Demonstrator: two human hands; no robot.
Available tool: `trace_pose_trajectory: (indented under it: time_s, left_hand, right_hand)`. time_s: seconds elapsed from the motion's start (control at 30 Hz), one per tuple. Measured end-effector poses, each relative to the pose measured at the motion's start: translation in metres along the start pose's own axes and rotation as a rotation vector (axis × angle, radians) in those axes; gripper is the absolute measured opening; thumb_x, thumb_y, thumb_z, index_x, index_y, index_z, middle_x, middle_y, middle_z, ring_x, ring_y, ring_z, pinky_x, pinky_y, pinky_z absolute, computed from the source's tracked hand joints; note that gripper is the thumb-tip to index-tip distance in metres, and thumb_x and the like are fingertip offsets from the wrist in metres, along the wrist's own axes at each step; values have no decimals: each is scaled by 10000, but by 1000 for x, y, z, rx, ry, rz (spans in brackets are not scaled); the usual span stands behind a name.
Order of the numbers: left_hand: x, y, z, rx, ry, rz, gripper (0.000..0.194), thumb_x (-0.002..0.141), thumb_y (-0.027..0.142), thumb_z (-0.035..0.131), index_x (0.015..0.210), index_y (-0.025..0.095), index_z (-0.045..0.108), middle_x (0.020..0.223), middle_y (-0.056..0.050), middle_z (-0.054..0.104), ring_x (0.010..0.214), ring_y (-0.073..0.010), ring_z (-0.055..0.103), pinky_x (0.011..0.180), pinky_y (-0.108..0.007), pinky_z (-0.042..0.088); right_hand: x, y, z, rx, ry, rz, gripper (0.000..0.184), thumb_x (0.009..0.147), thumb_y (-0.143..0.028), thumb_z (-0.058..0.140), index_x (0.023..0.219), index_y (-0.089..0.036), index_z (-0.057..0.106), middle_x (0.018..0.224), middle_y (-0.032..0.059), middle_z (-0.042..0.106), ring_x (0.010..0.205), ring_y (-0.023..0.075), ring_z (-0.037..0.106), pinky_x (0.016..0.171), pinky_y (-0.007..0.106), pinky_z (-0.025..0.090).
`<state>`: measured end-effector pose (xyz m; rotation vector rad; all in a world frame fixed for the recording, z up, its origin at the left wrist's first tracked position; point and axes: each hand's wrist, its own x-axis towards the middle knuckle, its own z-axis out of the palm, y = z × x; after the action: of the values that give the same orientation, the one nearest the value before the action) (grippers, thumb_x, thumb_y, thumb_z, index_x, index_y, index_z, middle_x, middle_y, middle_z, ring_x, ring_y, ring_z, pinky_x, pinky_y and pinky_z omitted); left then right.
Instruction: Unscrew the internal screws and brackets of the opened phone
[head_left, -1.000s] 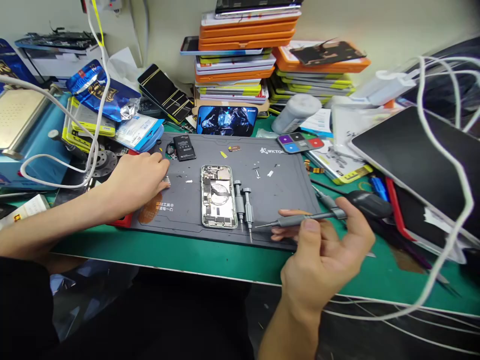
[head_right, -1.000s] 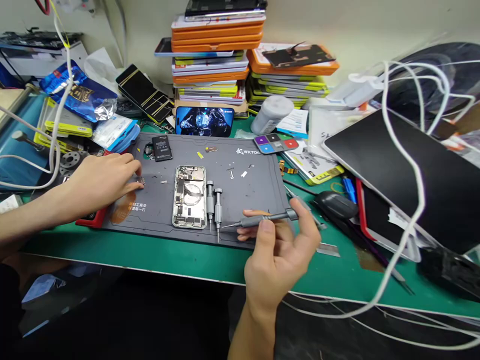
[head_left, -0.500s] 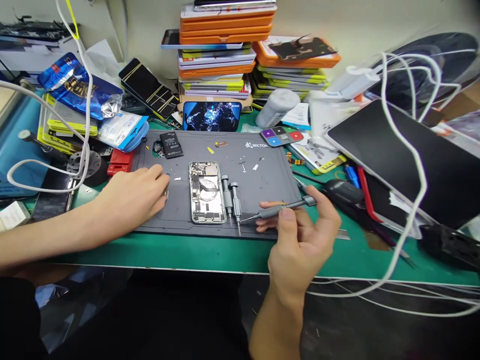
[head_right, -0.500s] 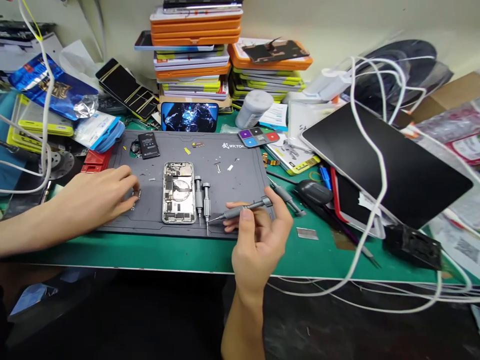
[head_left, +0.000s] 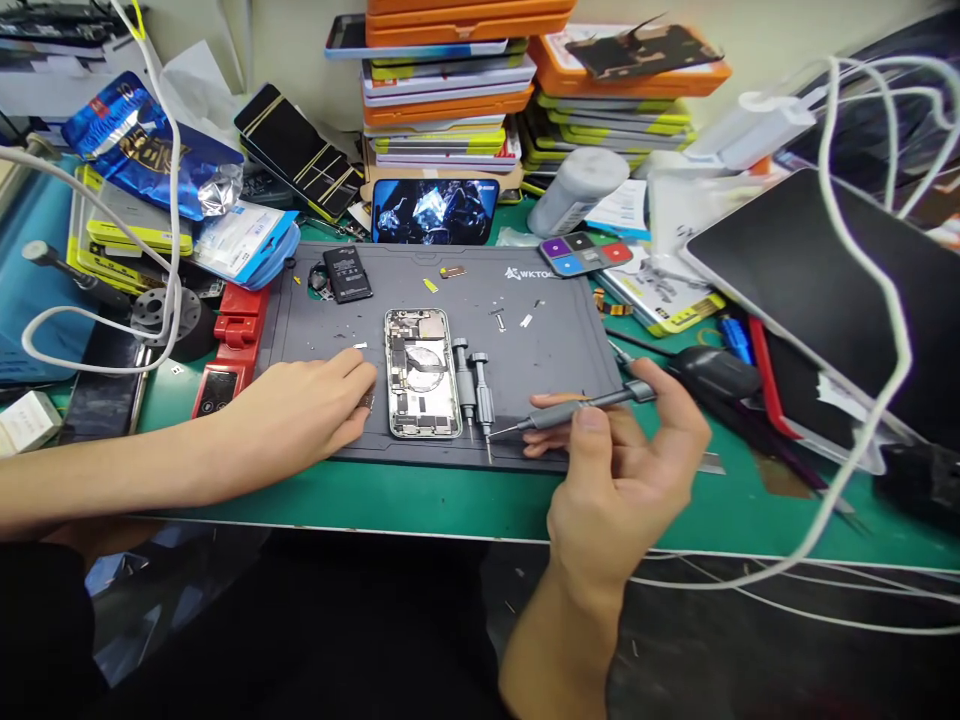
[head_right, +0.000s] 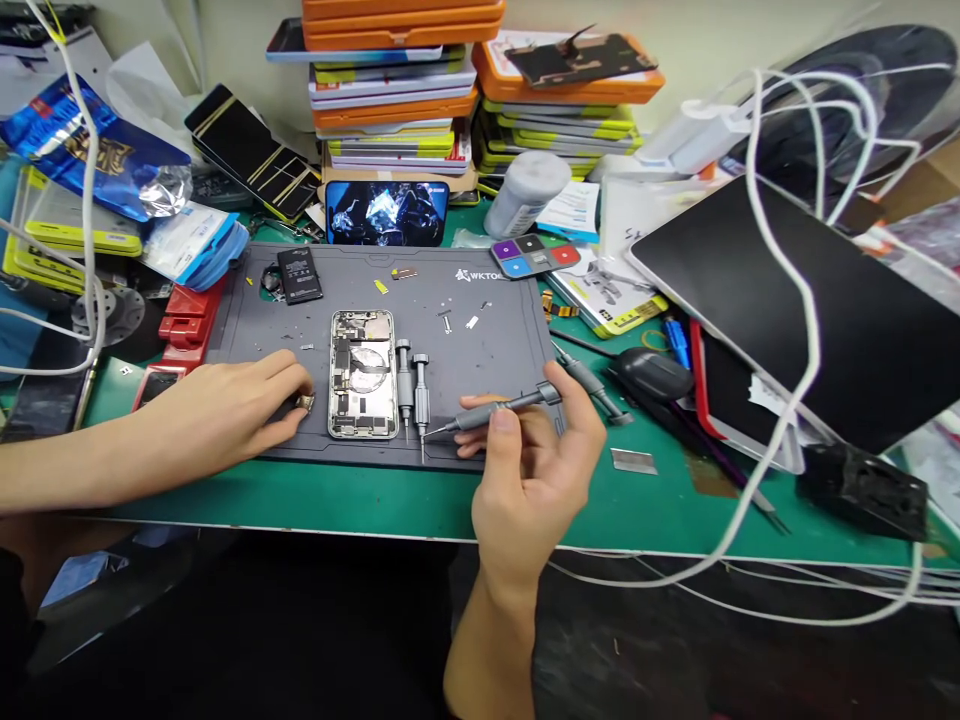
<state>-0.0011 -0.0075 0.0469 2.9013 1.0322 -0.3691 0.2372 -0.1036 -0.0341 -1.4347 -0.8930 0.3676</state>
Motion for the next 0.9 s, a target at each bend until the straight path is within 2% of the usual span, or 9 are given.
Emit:
trace_pose_trajectory:
  time_s: [0.17,0.4,0.6,0.77,0.9]
  left_hand:
    - [5,4,3,-55,87,3,164,1080,306,466,1106,177,563,1065,-39,638,814,-181,680,575,-292,421]
    - [14,15,15,-14,201,35,199,1090,350,494,1141,181,586,1047,-42,652,888,-179,676,479,-277,237]
    - [18,15,19,12,193,34,217,1083,362,533,1165,173,599,1089,-60,652,938,-189,674,492,-271,289]
    - [13,14,15,43,191,39,276,1083,399,546,1225,166,586,1120,-62,666,942,-192,680,495,-280,316]
    - [6,16,17,135,266,80,316,1090,429,525,1245,161,587,1090,-62,690,863,-184,669,513,-303,364]
  right_hand:
    - [0,-1,0,-16,-8,5,450,994,-337,630,1412,-214,517,884,-15,775,519,85,611,534,257,569]
    - [1,1,-1,-19,-15,-17,431,995,-331,625,1399,-221,525,878,-15,775,520,77,604,530,243,573]
    - [2,-1,-1,-6,-13,-11,426,977,-318,636,1379,-227,530,858,-19,774,504,94,592,500,267,572]
    - [2,0,-1,-5,-7,10,441,967,-308,645,1385,-227,528,858,-16,777,534,117,636,505,295,573]
    - [2,0,0,1,-2,2,433,963,-300,653,1374,-229,535,855,-22,780,511,113,613,495,296,571]
